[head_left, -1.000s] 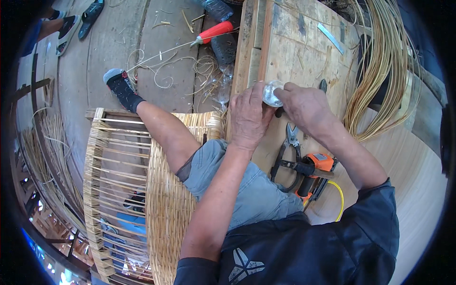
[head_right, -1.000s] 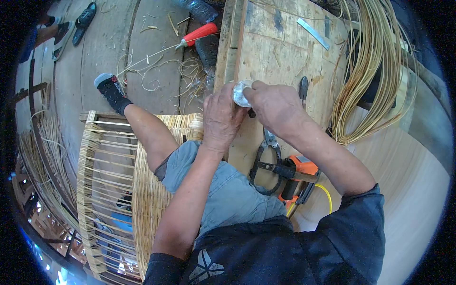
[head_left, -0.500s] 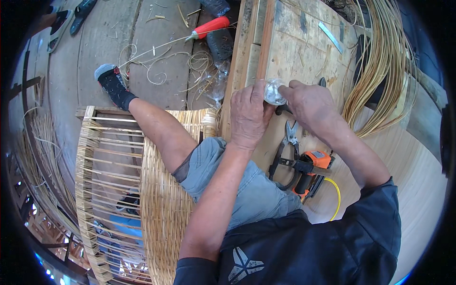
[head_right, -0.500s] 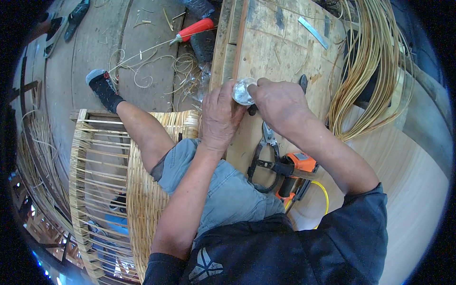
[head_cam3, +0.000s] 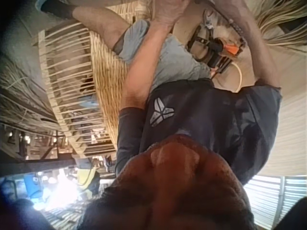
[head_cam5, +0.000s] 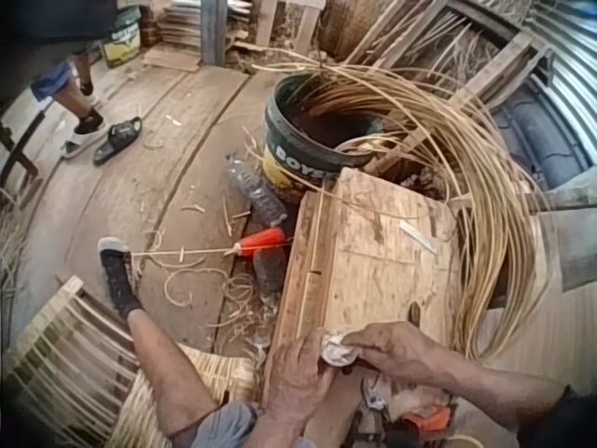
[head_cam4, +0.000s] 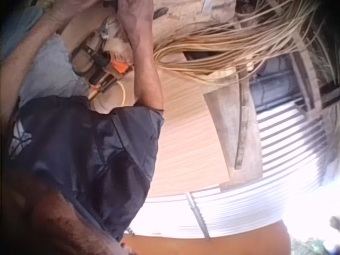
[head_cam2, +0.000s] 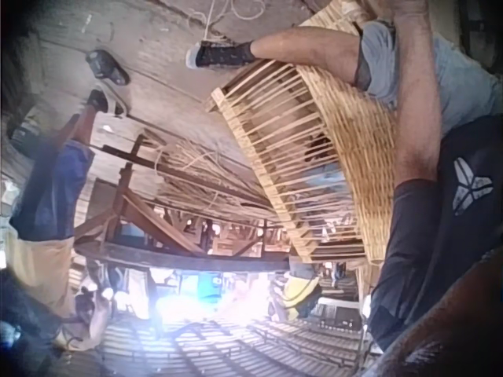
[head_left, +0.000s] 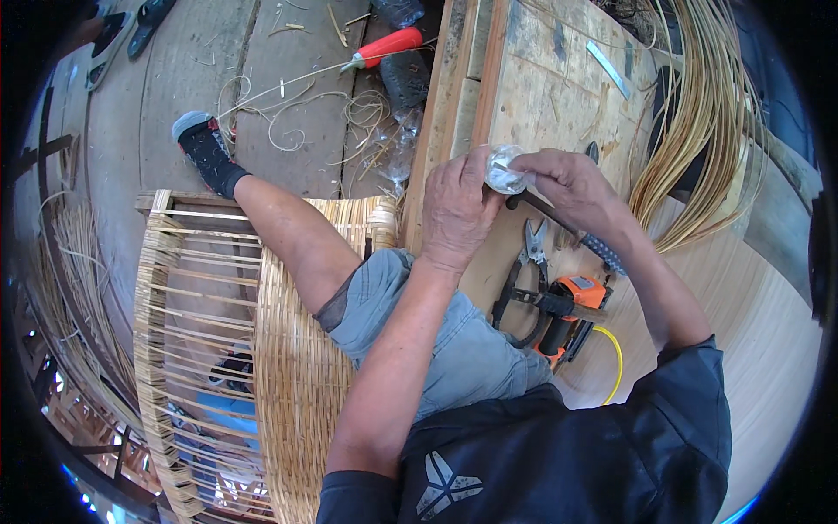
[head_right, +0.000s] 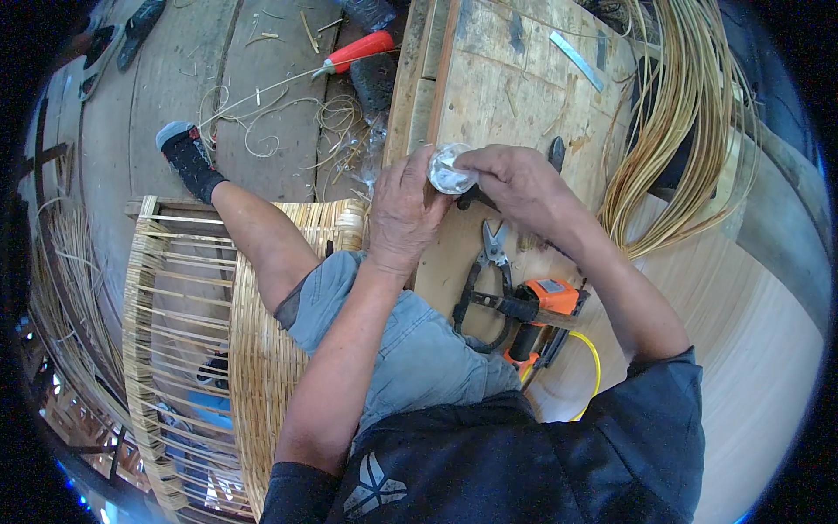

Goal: Weaving thin strips of bamboo or rattan into a large cylindrical cage or basket structure.

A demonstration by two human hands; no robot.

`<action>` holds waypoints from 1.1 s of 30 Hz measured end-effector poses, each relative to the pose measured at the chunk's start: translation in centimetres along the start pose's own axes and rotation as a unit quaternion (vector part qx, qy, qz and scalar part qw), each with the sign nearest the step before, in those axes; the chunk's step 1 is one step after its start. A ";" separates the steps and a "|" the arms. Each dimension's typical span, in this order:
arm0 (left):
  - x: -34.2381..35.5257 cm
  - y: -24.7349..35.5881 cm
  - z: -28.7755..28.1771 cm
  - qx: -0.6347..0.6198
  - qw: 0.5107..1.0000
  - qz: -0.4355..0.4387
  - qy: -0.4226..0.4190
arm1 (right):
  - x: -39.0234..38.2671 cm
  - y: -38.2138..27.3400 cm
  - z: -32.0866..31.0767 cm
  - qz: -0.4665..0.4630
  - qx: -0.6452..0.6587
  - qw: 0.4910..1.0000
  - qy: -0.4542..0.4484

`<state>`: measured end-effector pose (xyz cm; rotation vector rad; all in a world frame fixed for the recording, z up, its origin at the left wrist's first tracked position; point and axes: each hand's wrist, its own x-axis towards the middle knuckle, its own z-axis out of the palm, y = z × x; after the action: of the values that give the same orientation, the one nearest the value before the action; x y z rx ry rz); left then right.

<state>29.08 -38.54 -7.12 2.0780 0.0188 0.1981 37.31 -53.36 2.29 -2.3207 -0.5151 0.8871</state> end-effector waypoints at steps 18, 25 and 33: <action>-0.7 1.0 -1.2 -0.047 0.984 -0.138 -0.103 | -2.4 -2.5 -1.5 0.148 0.389 0.896 0.157; -7.3 -0.2 -16.0 0.004 0.977 -0.202 0.071 | 4.2 -13.8 7.0 -0.011 0.313 0.944 0.107; -17.5 -10.6 -29.4 0.196 0.891 -0.404 0.067 | 9.4 -21.6 25.8 0.022 0.414 0.904 -0.099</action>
<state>8.13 -9.62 -4.50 2.2589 1.0671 -0.1966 22.88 -22.14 -3.57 -1.4758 -0.1088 1.0990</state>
